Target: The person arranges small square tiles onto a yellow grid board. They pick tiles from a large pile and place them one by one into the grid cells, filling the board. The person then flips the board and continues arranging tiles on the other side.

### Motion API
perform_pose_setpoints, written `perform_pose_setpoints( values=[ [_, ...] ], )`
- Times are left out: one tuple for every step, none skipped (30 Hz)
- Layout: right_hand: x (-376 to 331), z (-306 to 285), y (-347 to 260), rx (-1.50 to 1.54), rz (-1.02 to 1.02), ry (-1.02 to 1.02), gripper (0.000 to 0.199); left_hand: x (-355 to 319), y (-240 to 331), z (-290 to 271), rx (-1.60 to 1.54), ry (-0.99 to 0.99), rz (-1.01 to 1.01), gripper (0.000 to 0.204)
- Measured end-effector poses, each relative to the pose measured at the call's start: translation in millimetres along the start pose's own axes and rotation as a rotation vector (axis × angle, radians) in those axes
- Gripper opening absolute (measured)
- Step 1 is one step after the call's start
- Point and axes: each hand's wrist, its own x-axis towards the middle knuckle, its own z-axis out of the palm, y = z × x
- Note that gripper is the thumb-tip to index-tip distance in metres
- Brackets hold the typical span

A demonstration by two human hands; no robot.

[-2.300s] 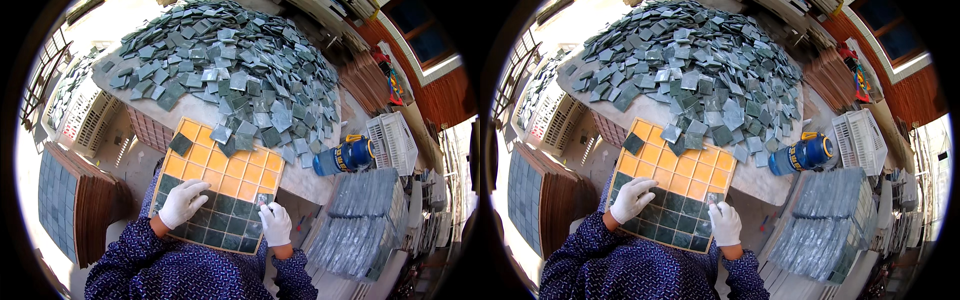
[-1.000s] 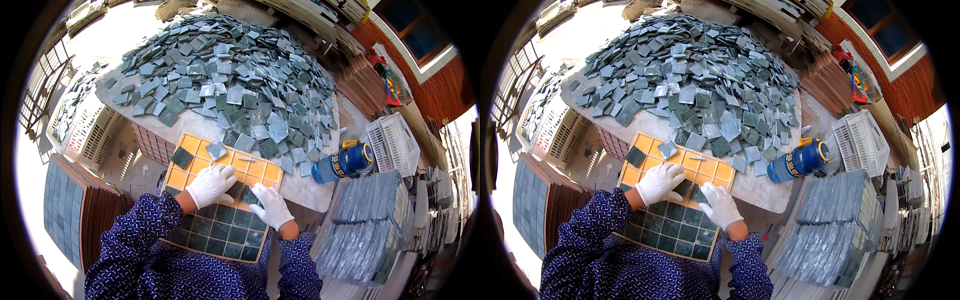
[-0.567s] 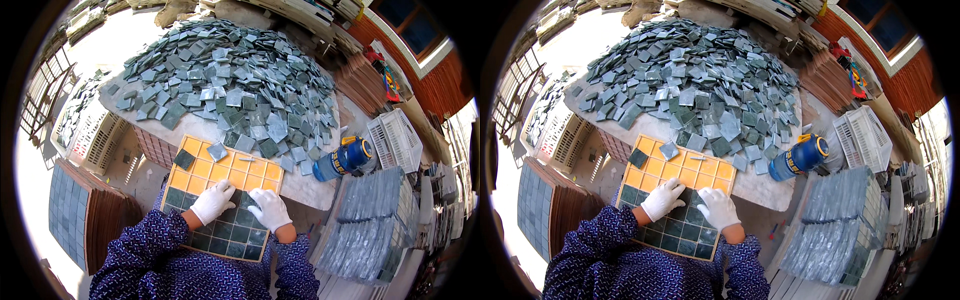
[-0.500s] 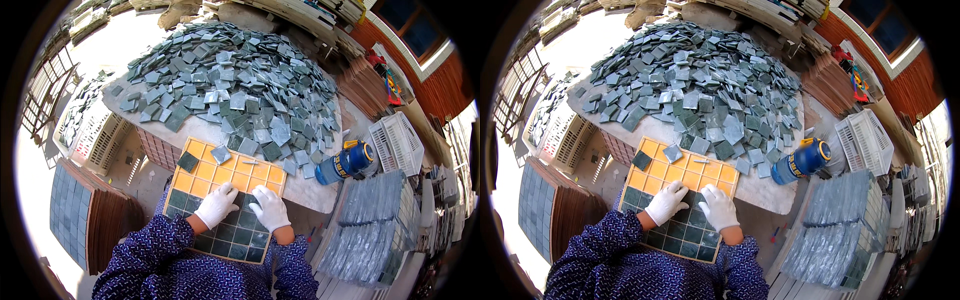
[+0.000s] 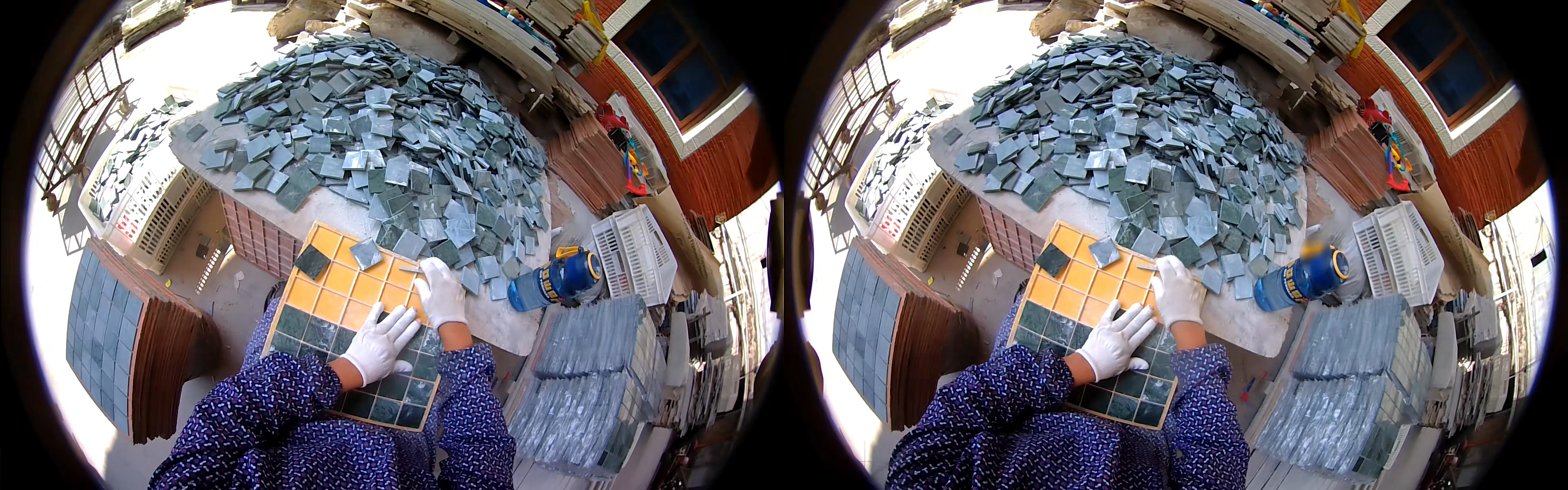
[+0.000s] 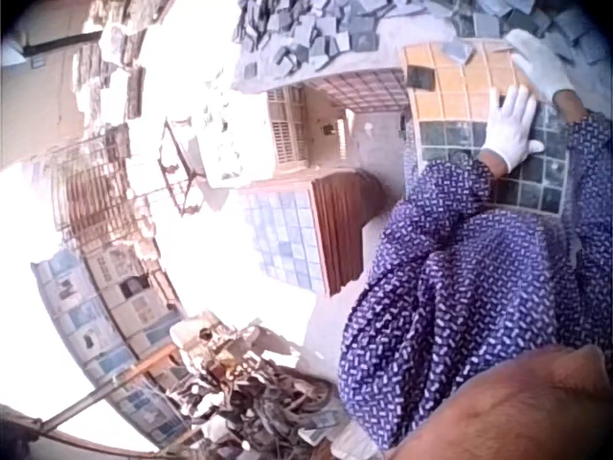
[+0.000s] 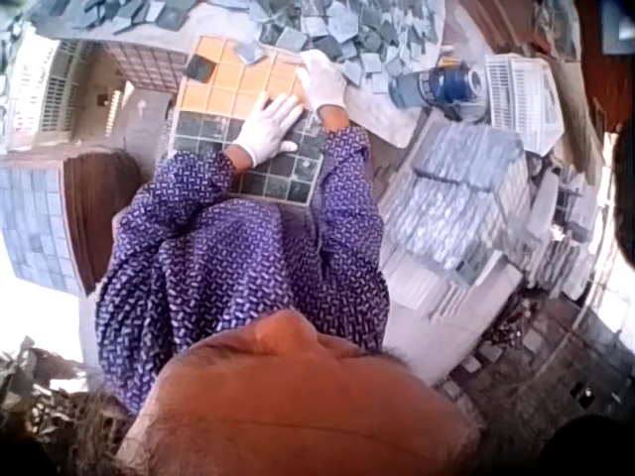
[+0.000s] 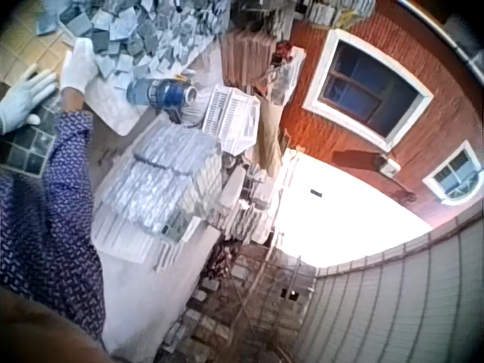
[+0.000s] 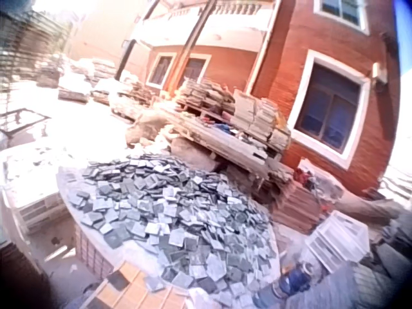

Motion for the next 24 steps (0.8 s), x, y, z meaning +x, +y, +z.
perform_pose_setpoints(
  values=[
    [7, 6, 0, -0.042, -0.025, -0.020, 0.028, 1, 1, -3, 0.012, -0.011, 0.002, 0.086],
    [14, 13, 1, -0.086, -0.047, -0.038, 0.028, 0, 3, -7, 0.023, -0.021, 0.007, 0.086],
    [17, 22, 12, 0.000, -0.034, -0.018, 0.022, -3, 5, -7, 0.042, -0.014, -0.007, 0.086],
    [19, 20, 5, -0.024, -0.001, -0.019, 0.020, -14, 10, -4, 0.031, -0.011, -0.023, 0.087],
    [20, 18, 0, -0.050, 0.035, -0.017, 0.019, -24, 13, -1, 0.037, -0.015, -0.031, 0.086],
    [14, 16, -4, -0.076, 0.092, -0.021, 0.017, -33, 18, 0, 0.031, -0.035, -0.030, 0.086],
    [10, 13, -7, -0.081, 0.125, 0.029, 0.015, -33, 19, -1, 0.020, -0.022, -0.045, 0.086],
    [8, 10, -4, -0.037, 0.143, 0.022, 0.016, -33, 17, -1, -0.005, -0.002, -0.047, 0.086],
    [5, 6, 1, 0.008, 0.162, 0.016, 0.017, -32, 15, 0, -0.030, 0.017, -0.048, 0.086],
    [3, -1, 2, 0.051, 0.183, 0.010, 0.018, -31, 14, 1, -0.056, 0.035, -0.047, 0.086],
    [-1, -8, 3, 0.087, 0.207, 0.018, 0.017, -32, 14, 2, -0.080, 0.054, -0.038, 0.086],
    [-1, -11, 4, 0.140, 0.221, 0.038, 0.017, -31, 14, 0, -0.074, 0.037, -0.026, 0.086],
    [-2, -15, 5, 0.194, 0.235, 0.058, 0.017, -30, 14, -4, -0.067, 0.019, -0.013, 0.086],
    [-3, -17, 5, 0.248, 0.249, 0.078, 0.017, -28, 13, -6, -0.061, 0.002, -0.001, 0.086],
    [-2, -25, 0, 0.284, 0.290, 0.090, 0.018, -26, 12, -7, -0.058, 0.028, -0.032, 0.086],
    [-3, -27, 3, 0.276, 0.259, 0.127, 0.018, -26, 10, -6, -0.057, 0.055, -0.063, 0.086],
    [-7, -28, 8, 0.266, 0.228, 0.164, 0.018, -24, 8, -6, -0.058, 0.081, -0.093, 0.086],
    [-14, -28, 6, 0.265, 0.213, 0.183, 0.018, -26, 6, -5, -0.030, 0.063, -0.056, 0.085],
    [-18, -30, 5, 0.374, 0.267, 0.180, 0.017, -26, 1, -5, -0.022, 0.069, -0.017, 0.084],
    [-24, -34, 3, 0.373, 0.282, 0.171, 0.016, -25, -2, -6, -0.014, 0.075, 0.022, 0.083],
    [-32, -38, 3, 0.373, 0.297, 0.161, 0.014, -26, 1, -4, -0.034, 0.057, 0.052, 0.080],
    [-34, -42, 4, 0.375, 0.304, 0.167, 0.013, -22, 1, -2, -0.044, 0.067, 0.068, 0.080],
    [-36, -45, 6, 0.447, 0.322, 0.179, 0.013, -19, 2, 1, -0.053, 0.078, 0.084, 0.079],
    [-36, -45, 2, 0.507, 0.328, 0.197, 0.013, -20, 3, 0, -0.060, 0.078, 0.093, 0.078]
  ],
)
